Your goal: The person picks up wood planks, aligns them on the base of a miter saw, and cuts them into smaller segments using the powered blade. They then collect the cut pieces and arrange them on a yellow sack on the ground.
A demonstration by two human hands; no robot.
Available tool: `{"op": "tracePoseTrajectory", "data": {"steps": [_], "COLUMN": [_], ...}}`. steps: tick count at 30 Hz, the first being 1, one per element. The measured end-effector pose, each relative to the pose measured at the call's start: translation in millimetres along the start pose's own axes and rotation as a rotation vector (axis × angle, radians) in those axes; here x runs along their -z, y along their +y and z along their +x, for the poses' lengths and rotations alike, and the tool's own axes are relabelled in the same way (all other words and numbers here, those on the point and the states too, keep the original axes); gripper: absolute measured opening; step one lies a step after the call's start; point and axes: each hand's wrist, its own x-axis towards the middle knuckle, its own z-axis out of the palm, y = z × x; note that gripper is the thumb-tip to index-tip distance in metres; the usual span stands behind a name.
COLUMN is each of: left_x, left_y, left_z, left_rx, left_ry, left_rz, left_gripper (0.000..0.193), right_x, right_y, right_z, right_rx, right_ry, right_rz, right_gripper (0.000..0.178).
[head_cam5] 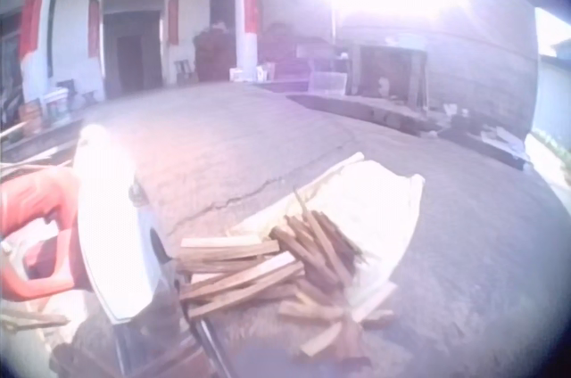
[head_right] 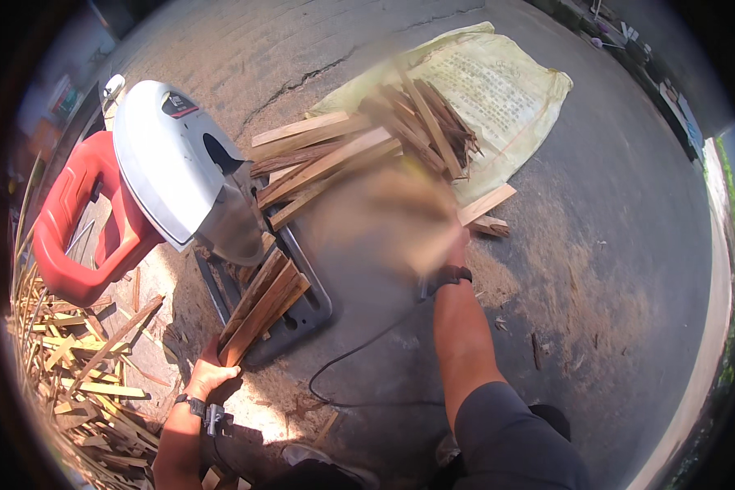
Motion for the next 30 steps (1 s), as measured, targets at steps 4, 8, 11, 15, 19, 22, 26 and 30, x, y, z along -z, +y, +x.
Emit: {"op": "tracePoseTrajectory", "data": {"steps": [4, 8, 11, 15, 19, 22, 26, 30], "left_x": [-1.7, 0.3, 4.8, 2.2, 9.9, -7.8, 0.4, 1.5], "left_y": [11.7, 11.7, 13.4, 24.5, 19.1, 17.0, 5.5, 9.5], "left_z": [3.7, -1.3, -4.8, -0.9, -7.9, 4.7, -5.4, -6.3], "left_rx": [-0.021, 0.004, 0.017, -0.04, -0.036, -0.06, 0.003, 0.004], "left_ry": [0.009, 0.005, 0.011, 0.027, 0.03, 0.019, 0.048, 0.044], "left_rz": [0.038, 0.015, 0.02, 0.014, 0.038, 0.041, 0.09, 0.072], "left_gripper": [0.073, 0.072, 0.071, 0.069, 0.07, 0.071, 0.071, 0.073], "right_x": [19.0, 55.6, 82.4, 103.7, 16.5, -56.8, -130.5, -92.4], "right_y": [6.6, 16.8, -3.4, -91.3, -182.7, -264.0, -267.5, -220.8], "right_z": [21.0, 24.0, 19.6, 47.7, 35.7, 53.4, 9.7, 2.5], "right_rx": [0.079, 0.209, 0.355, 0.747, 0.787, 1.343, 1.263, 1.168], "right_ry": [0.018, 0.084, 0.136, 0.026, -0.12, -0.05, -0.075, -0.255], "right_rz": [0.127, 0.115, -0.011, -0.493, -1.05, -1.347, -1.291, -1.327], "right_gripper": [0.022, 0.024, 0.026, 0.031, 0.027, 0.072, 0.083, 0.06]}}
